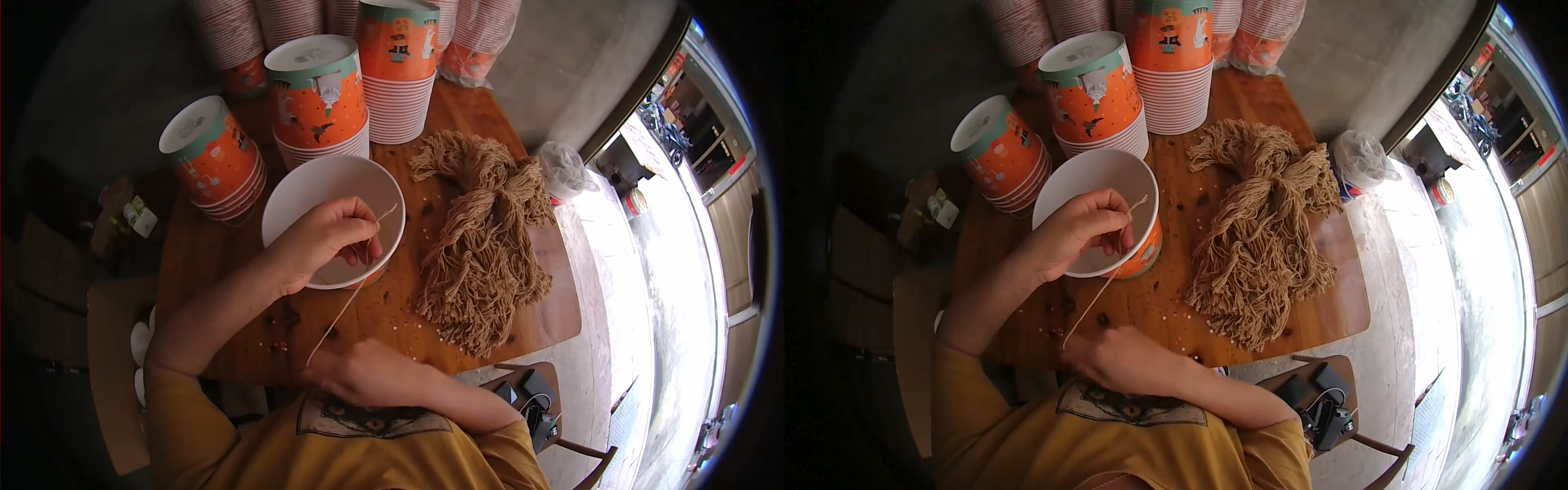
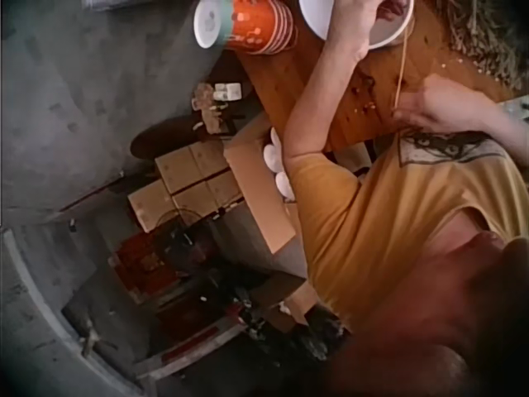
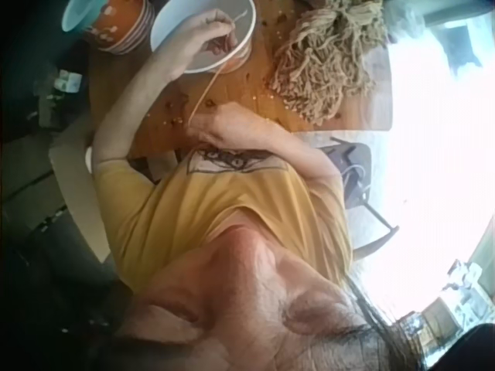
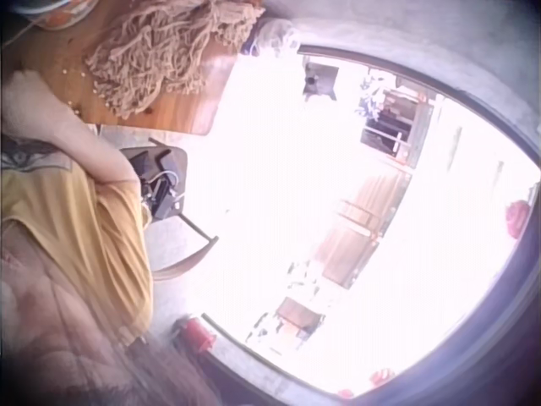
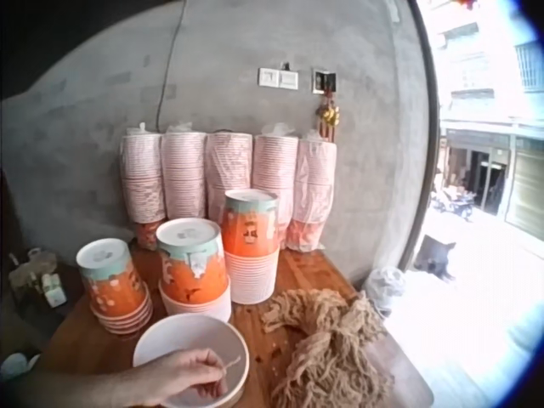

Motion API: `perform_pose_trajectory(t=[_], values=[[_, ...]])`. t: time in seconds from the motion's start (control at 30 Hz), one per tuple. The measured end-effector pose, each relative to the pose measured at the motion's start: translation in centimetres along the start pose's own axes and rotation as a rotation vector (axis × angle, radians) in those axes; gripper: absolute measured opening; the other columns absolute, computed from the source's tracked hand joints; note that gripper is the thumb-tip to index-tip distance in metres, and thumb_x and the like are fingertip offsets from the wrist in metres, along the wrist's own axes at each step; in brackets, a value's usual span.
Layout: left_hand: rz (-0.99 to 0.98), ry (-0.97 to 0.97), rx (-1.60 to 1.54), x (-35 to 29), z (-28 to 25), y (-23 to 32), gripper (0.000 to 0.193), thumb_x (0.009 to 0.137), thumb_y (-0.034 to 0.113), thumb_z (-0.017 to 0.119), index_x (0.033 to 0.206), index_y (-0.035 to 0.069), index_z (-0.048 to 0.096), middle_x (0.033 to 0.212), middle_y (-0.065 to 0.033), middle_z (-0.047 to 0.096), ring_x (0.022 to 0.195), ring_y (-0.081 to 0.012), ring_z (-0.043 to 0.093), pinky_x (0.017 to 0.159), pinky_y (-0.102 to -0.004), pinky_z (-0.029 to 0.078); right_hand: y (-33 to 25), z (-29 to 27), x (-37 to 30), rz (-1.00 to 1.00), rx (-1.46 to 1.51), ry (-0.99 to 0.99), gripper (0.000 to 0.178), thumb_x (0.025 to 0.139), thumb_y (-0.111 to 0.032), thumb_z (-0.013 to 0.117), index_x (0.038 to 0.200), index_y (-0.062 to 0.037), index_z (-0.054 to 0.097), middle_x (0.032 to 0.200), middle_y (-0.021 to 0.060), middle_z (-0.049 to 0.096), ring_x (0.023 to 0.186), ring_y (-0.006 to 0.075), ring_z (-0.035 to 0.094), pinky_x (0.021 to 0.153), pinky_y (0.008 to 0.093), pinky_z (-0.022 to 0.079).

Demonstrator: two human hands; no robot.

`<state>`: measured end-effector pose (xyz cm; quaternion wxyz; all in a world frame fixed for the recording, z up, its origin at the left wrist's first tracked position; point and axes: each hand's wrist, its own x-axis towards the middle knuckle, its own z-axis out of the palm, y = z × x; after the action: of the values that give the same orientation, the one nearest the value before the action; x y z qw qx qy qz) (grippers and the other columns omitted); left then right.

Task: Attaching rope handles to paper buckets at a workbench.

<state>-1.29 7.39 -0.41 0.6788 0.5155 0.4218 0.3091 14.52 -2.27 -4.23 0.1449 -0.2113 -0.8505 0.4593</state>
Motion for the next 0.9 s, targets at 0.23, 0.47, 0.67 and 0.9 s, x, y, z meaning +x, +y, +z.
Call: perform_pose_trajectory(t=[0.23, 0.47, 0.67, 0.9], values=[[0.048, -0.025, 0.126, 0.2, -0.1, -0.2, 0.012, 0.093, 0.016, 0.059, 0.099, 0.006, 0.056, 0.081, 0.0014, 0.056, 0.075, -0.0071, 0.054, 0.070, -0.0228, 0.045, -0.7, -11.2, -1.4, 0.057, -0.251, 0.491, 0.010, 0.090, -0.010, 0.058, 0.089, -0.0009, 0.062, 0.073, 0.0129, 0.060, 0.064, 0.0290, 0.060, 0.060, 0.0358, 0.048], [0.063, -0.139, 0.187, 0.8, 1.0, -0.4, 0.013, 0.094, 0.012, 0.059, 0.102, 0.002, 0.061, 0.090, 0.0010, 0.060, 0.081, -0.0062, 0.056, 0.073, -0.0217, 0.048, 1.3, -13.3, -0.6, -0.097, -0.309, 0.703, 0.012, 0.092, -0.012, 0.057, 0.091, -0.0001, 0.061, 0.081, 0.0165, 0.059, 0.074, 0.0360, 0.060, 0.065, 0.0396, 0.048], [0.002, -0.147, 0.191, 0.7, 1.0, 0.1, 0.017, 0.093, 0.014, 0.062, 0.104, 0.002, 0.062, 0.092, 0.0004, 0.062, 0.083, -0.0066, 0.056, 0.075, -0.0222, 0.047, 3.2, -12.9, 0.8, -0.083, -0.139, 0.823, 0.012, 0.095, -0.010, 0.056, 0.094, 0.0011, 0.062, 0.083, 0.0150, 0.060, 0.075, 0.0308, 0.061, 0.067, 0.0342, 0.048], [-0.065, -0.221, 0.253, 0.8, 1.0, 0.4, 0.017, 0.092, 0.014, 0.065, 0.105, 0.003, 0.062, 0.096, -0.0001, 0.063, 0.086, -0.0062, 0.056, 0.080, -0.0217, 0.046, 5.0, -12.6, 2.0, -0.145, -0.113, 0.888, 0.011, 0.094, -0.010, 0.058, 0.094, 0.0003, 0.063, 0.083, 0.0134, 0.060, 0.076, 0.0282, 0.062, 0.068, 0.0336, 0.049]])
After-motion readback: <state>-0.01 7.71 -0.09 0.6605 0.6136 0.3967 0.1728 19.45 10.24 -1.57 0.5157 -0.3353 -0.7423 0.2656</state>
